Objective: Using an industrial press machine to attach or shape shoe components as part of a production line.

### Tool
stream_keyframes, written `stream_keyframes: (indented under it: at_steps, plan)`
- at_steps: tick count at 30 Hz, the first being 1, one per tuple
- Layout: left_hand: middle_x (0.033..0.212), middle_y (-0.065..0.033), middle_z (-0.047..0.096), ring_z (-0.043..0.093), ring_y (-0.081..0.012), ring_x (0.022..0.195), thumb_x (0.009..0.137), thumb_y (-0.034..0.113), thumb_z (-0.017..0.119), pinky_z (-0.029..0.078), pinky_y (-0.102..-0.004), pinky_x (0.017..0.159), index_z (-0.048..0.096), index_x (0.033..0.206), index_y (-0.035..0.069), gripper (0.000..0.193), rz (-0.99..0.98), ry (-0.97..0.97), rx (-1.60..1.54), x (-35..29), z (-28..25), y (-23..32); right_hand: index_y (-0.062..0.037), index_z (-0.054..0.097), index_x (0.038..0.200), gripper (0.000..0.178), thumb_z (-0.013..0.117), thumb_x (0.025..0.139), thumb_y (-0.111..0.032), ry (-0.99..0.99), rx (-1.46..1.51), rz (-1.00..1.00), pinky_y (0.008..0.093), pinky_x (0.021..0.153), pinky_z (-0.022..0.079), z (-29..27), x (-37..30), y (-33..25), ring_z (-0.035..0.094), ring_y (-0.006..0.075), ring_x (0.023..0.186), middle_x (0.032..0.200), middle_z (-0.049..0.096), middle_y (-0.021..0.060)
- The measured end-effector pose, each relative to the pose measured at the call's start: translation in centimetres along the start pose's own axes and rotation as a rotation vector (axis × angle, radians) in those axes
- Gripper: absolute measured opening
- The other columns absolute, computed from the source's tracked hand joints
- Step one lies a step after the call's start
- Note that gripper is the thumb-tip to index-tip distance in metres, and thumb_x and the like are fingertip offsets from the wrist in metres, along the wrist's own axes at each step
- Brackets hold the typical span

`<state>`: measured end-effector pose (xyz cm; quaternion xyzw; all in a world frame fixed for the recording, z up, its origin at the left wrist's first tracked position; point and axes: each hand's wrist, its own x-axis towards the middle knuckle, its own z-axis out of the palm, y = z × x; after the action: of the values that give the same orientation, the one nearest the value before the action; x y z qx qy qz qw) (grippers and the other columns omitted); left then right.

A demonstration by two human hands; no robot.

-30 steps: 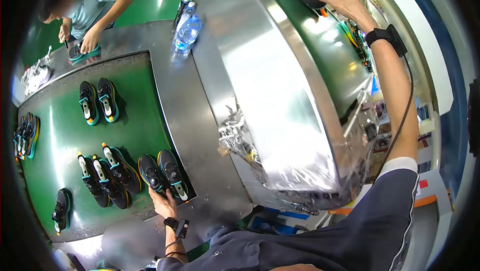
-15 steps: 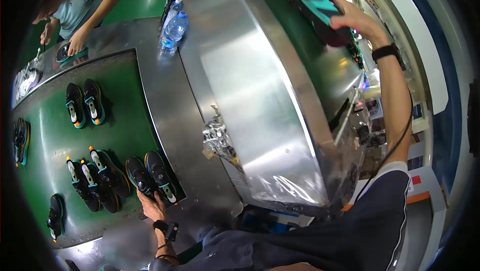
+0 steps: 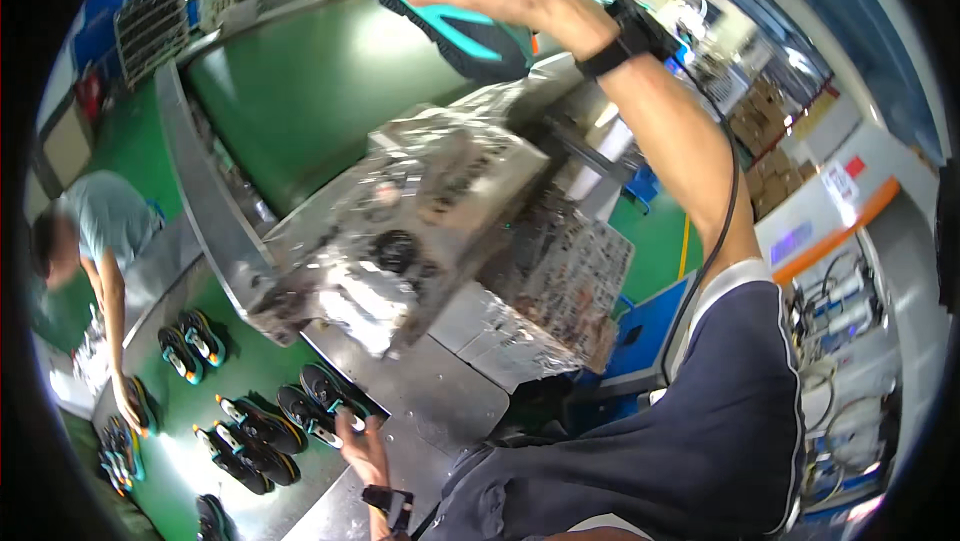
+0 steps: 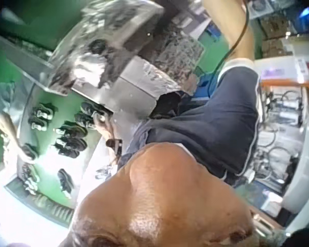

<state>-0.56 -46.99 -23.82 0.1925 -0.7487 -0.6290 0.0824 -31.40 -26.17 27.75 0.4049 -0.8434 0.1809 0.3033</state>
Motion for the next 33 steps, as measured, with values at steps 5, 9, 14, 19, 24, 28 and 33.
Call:
stream_keyframes:
  at_steps: [5, 9, 14, 19, 24, 28, 33]
  plan:
    - [0.137, -0.0187, 0.051, 0.049, -0.0296, 0.127, 0.086, 0.015, 0.071, 0.039, -0.0416, 0.107, 0.040, 0.139, -0.005, 0.064, 0.055, -0.785, -0.623, -5.4, 10.2, 18.4, -0.0006, 0.056, 0.118, 0.072, 0.082, 0.059, -0.032, 0.389, -0.243, -0.181, 0.0451, 0.086, 0.049, -9.1, -15.9, -3.1, 0.063, 0.0373, 0.090, 0.095, 0.064, 0.0193]
    - [0.149, -0.0219, 0.032, 0.039, -0.0321, 0.135, 0.080, 0.018, 0.078, 0.031, -0.0448, 0.112, 0.019, 0.150, 0.000, 0.094, 0.753, -0.834, -0.749, -9.0, 20.6, 29.0, 0.0035, 0.046, 0.126, 0.089, 0.085, 0.056, -0.035, 0.472, -0.372, 0.133, 0.0464, 0.086, 0.041, -12.6, -30.4, -7.1, 0.055, 0.0348, 0.096, 0.104, 0.054, 0.0219]
    - [0.145, -0.0160, 0.035, 0.045, -0.0267, 0.124, 0.083, 0.004, 0.069, 0.039, -0.0401, 0.104, 0.014, 0.152, 0.003, 0.088, 0.899, -0.942, -0.609, -18.9, 30.8, 32.1, 0.0025, 0.051, 0.120, 0.079, 0.078, 0.065, -0.048, 0.366, -0.749, 0.729, 0.0412, 0.080, 0.039, -18.5, -44.0, -11.9, 0.055, 0.0303, 0.082, 0.089, 0.052, 0.0139]
    - [0.119, -0.0118, 0.059, 0.060, -0.0219, 0.104, 0.091, 0.010, 0.058, 0.048, -0.0352, 0.093, 0.039, 0.138, -0.001, 0.052, 0.063, -1.677, -0.762, -31.9, 38.0, 30.8, -0.0023, 0.058, 0.123, 0.056, 0.072, 0.082, -0.037, 0.743, -0.569, 1.219, 0.0343, 0.073, 0.052, -27.4, -64.0, -18.1, 0.065, 0.0215, 0.094, 0.110, 0.065, 0.0172]
    - [0.130, -0.0141, 0.053, 0.055, -0.0207, 0.112, 0.094, 0.012, 0.054, 0.047, -0.0318, 0.093, 0.029, 0.147, -0.001, 0.060, -0.163, -1.929, -0.530, -45.6, 43.6, 26.5, -0.0004, 0.056, 0.125, 0.057, 0.076, 0.080, -0.029, 1.351, 0.113, 1.359, 0.0235, 0.070, 0.045, -26.9, -77.8, -27.3, 0.054, 0.0087, 0.083, 0.096, 0.064, 0.0031]
    - [0.133, -0.0153, 0.052, 0.052, -0.0207, 0.118, 0.097, 0.023, 0.055, 0.041, -0.0318, 0.100, 0.029, 0.147, -0.002, 0.062, -0.015, -2.146, -0.299, -55.7, 46.0, 25.0, -0.0015, 0.060, 0.117, 0.051, 0.080, 0.074, -0.022, 1.668, -0.002, 1.515, 0.0255, 0.071, 0.047, -28.5, -83.5, -32.1, 0.057, 0.0096, 0.077, 0.088, 0.064, 0.0012]
    - [0.115, -0.0103, 0.063, 0.052, -0.0127, 0.108, 0.096, 0.045, 0.055, 0.041, -0.0272, 0.094, 0.058, 0.123, -0.007, 0.059, 0.324, -2.334, 0.053, -65.4, 55.9, 21.9, -0.0006, 0.060, 0.118, 0.051, 0.078, 0.073, -0.013, 1.776, -0.495, 1.653, 0.0272, 0.077, 0.050, -32.4, -89.9, -37.8, 0.060, 0.0119, 0.082, 0.097, 0.065, 0.0052]
